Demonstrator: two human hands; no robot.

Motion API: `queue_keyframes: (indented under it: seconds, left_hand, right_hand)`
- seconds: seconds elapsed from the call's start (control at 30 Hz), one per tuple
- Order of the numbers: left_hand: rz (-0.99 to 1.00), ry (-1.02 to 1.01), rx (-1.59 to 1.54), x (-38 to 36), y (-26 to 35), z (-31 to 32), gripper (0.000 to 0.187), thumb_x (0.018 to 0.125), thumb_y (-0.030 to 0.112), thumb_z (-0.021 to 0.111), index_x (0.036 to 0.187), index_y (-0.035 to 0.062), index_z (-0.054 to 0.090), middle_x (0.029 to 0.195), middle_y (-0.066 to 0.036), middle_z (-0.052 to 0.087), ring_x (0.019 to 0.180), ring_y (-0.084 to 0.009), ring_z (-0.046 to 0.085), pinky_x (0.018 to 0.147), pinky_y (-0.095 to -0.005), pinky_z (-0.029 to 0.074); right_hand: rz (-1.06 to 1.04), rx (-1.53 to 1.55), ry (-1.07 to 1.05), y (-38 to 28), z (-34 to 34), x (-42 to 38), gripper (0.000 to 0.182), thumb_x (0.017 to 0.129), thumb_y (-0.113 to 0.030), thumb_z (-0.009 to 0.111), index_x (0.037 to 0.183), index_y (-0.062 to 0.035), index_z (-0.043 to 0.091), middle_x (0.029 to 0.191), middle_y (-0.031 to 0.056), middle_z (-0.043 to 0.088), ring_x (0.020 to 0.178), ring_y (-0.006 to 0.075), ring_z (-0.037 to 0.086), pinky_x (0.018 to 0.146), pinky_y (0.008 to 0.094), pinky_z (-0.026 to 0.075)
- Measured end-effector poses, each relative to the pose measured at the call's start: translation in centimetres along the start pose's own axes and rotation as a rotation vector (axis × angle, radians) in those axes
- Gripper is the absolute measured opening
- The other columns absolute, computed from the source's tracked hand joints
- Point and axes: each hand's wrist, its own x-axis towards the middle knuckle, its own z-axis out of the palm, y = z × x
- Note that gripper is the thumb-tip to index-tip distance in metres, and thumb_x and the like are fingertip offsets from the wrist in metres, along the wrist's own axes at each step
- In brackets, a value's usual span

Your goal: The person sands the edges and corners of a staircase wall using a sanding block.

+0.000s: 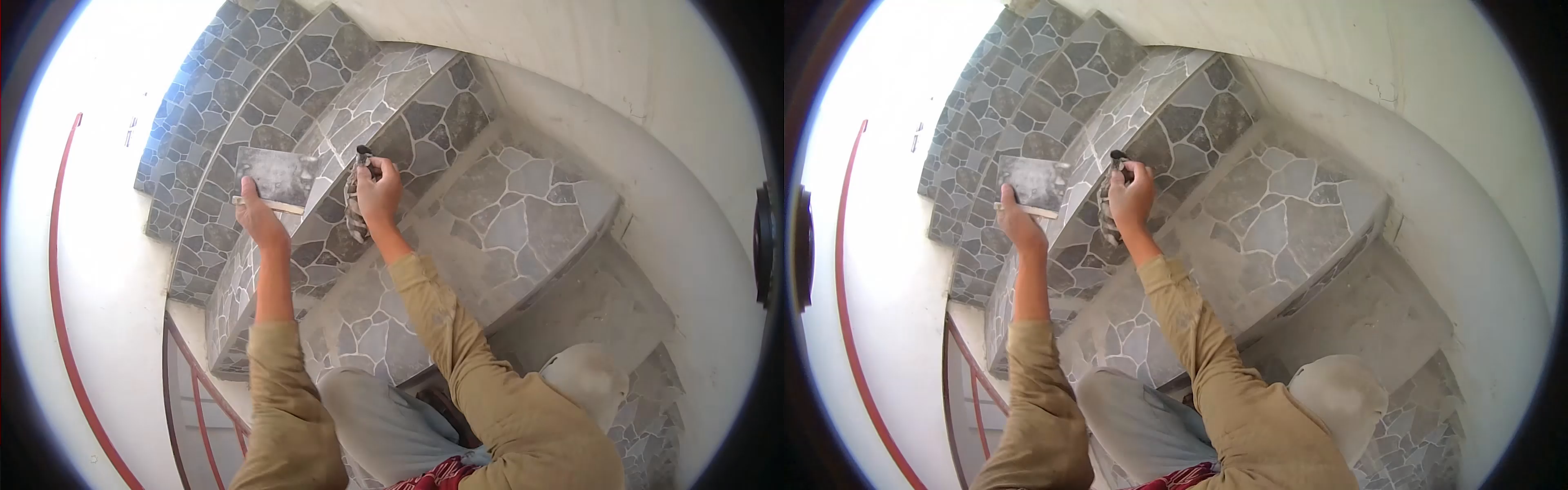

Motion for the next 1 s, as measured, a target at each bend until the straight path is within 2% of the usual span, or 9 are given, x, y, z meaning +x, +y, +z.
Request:
queue_keyframes:
  seconds: [0.03,0.17,0.33,0.4,0.53,0.6,0.7,0.93,1.0]
  left_hand:
    - [-0.032,-0.036,-0.693,-0.9,-0.1,0.3,0.037,0.103,0.031,0.053,0.117,-0.0023,0.061,0.115,-0.013,0.068,0.103,-0.0250,0.067,0.092,-0.0373,0.052]
    - [-0.329,-0.385,-1.035,-6.9,-0.5,1.2,0.044,0.106,0.035,0.040,0.130,0.0008,0.054,0.128,-0.013,0.063,0.117,-0.0268,0.062,0.104,-0.0414,0.047]
    - [-0.442,-0.279,-0.783,-7.1,-4.0,0.6,0.047,0.106,0.040,0.041,0.132,0.0024,0.054,0.126,-0.012,0.064,0.113,-0.0251,0.064,0.100,-0.0392,0.050]
    - [-0.428,-0.213,-0.675,-7.1,-4.1,0.4,0.047,0.105,0.042,0.045,0.130,0.0032,0.055,0.119,-0.010,0.065,0.105,-0.0215,0.066,0.093,-0.0365,0.052]
    - [-0.404,0.079,-0.533,-6.5,-3.9,0.1,0.044,0.104,0.041,0.050,0.120,0.0020,0.061,0.102,-0.006,0.067,0.086,-0.0164,0.068,0.077,-0.0324,0.053]
    - [-0.276,0.018,-0.393,-6.3,-3.5,-0.3,0.043,0.104,0.041,0.050,0.114,0.0018,0.064,0.098,-0.006,0.068,0.083,-0.0162,0.067,0.075,-0.0319,0.053]
    - [-0.169,-0.084,-0.232,-7.1,-2.2,0.5,0.045,0.104,0.039,0.051,0.099,-0.0013,0.069,0.089,-0.007,0.068,0.078,-0.0175,0.066,0.072,-0.0306,0.051]
    - [0.092,-0.393,0.000,-7.7,-1.1,0.9,0.050,0.102,0.042,0.057,0.125,-0.0003,0.068,0.116,-0.011,0.065,0.107,-0.0202,0.058,0.096,-0.0359,0.044]
    - [0.142,-0.286,0.025,-5.0,-1.7,0.2,0.051,0.101,0.044,0.058,0.126,0.0009,0.067,0.119,-0.014,0.064,0.110,-0.0235,0.058,0.097,-0.0374,0.044]
  right_hand:
    - [0.069,0.067,-0.017,-0.8,-0.3,-0.4,0.018,0.084,-0.007,0.067,0.101,-0.0017,0.065,0.100,0.0168,0.061,0.099,0.0374,0.059,0.088,0.0435,0.048]
    - [0.235,0.269,-0.490,-4.8,-0.5,-1.8,0.021,0.085,-0.014,0.065,0.097,0.0025,0.070,0.087,0.0171,0.069,0.082,0.0208,0.065,0.075,0.0362,0.050]
    - [0.469,0.539,-0.721,-2.3,-1.1,-3.5,0.035,0.099,-0.031,0.058,0.113,-0.0010,0.068,0.107,0.0083,0.071,0.088,0.0136,0.064,0.077,0.0311,0.052]
    - [0.998,1.028,-0.821,-1.1,-1.7,-1.0,0.041,0.100,-0.035,0.057,0.125,-0.0031,0.063,0.119,0.0091,0.068,0.100,0.0163,0.066,0.081,0.0311,0.054]
    - [0.503,0.435,-0.467,-4.1,-6.0,2.3,0.057,0.095,-0.039,0.064,0.136,-0.0002,0.056,0.121,0.0142,0.066,0.112,0.0270,0.064,0.095,0.0367,0.051]
    - [-0.214,-0.122,-0.928,-6.3,-7.5,3.9,0.081,0.083,-0.044,0.077,0.144,0.0010,0.048,0.126,0.0196,0.065,0.118,0.0362,0.061,0.101,0.0408,0.049]
    - [-0.483,-0.545,-1.133,-8.0,-6.5,0.3,0.088,0.077,-0.041,0.081,0.148,-0.0030,0.045,0.133,0.0269,0.060,0.126,0.0416,0.057,0.107,0.0457,0.045]
    - [-0.056,-0.240,-0.823,-6.2,-4.6,0.4,0.072,0.087,-0.027,0.072,0.146,0.0026,0.043,0.123,0.0313,0.063,0.118,0.0404,0.062,0.102,0.0428,0.047]
    - [0.387,-0.094,-0.577,-8.4,-7.0,3.5,0.044,0.089,-0.024,0.073,0.118,0.0054,0.060,0.107,0.0247,0.067,0.094,0.0307,0.068,0.085,0.0390,0.052]
